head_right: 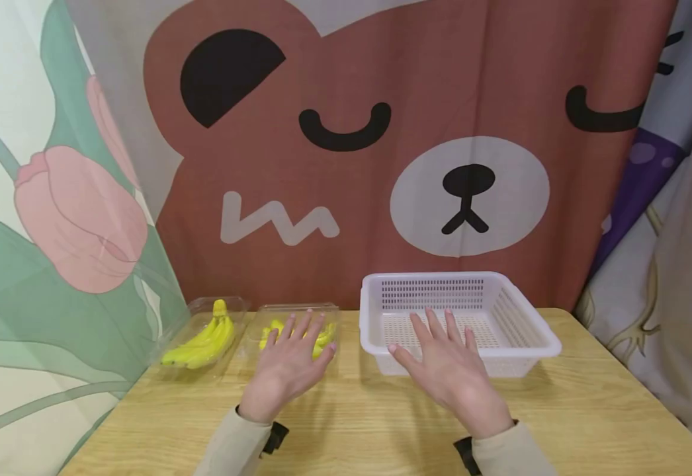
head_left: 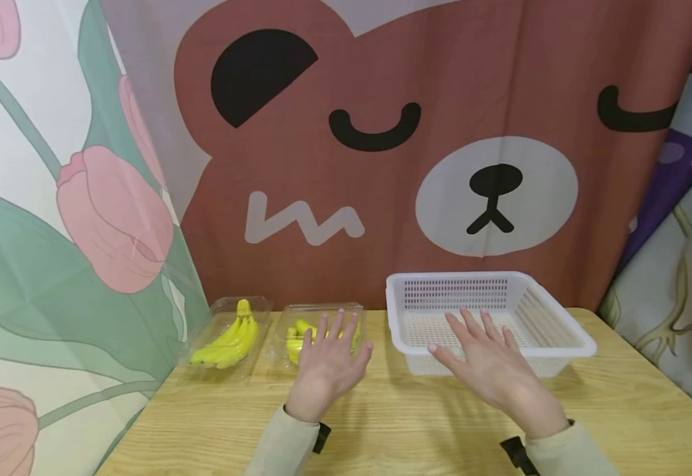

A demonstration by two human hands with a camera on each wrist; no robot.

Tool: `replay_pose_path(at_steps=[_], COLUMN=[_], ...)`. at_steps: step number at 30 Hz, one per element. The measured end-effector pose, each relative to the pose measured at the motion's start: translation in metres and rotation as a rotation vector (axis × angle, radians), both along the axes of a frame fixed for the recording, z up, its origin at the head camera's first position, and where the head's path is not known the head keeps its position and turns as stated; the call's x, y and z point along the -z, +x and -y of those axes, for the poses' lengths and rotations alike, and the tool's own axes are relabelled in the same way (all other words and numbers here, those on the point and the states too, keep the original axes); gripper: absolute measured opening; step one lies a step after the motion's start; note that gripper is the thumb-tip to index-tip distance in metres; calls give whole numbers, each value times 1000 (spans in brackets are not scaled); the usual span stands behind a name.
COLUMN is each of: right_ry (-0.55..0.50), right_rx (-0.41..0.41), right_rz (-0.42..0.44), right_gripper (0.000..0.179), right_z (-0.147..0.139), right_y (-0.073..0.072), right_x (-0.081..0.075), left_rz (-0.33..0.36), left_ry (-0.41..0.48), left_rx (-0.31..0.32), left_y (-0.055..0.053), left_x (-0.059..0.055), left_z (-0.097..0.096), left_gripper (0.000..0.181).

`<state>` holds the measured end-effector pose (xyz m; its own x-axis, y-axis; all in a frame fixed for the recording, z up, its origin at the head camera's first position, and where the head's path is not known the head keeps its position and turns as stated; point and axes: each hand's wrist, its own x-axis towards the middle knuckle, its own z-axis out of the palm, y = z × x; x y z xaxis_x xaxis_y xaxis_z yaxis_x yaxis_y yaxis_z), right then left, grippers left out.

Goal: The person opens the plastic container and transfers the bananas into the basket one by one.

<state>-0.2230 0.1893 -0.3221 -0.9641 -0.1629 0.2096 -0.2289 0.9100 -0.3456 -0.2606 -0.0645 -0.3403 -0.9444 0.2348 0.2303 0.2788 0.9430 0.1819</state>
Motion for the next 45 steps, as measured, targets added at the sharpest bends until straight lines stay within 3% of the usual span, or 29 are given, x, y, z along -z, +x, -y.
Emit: replay_pose_path(at_steps=[12,25,45], right_ry=[-10,-36,-52], right_rx=[-26,-70,-137], right_rz=[-8,22,36], right_gripper=[87,81,82], right_z=[16,46,104], right_y=[-5,-21,-33], right_x=[2,7,14], left_rz=[-9,-28,8], left_ry=[1,7,-36], left_rx=[-22,-37,-95], left_y=[0,-6,-12], left_x=[1,4,6], left_z=[11,37,81], left_gripper=[61,61,64])
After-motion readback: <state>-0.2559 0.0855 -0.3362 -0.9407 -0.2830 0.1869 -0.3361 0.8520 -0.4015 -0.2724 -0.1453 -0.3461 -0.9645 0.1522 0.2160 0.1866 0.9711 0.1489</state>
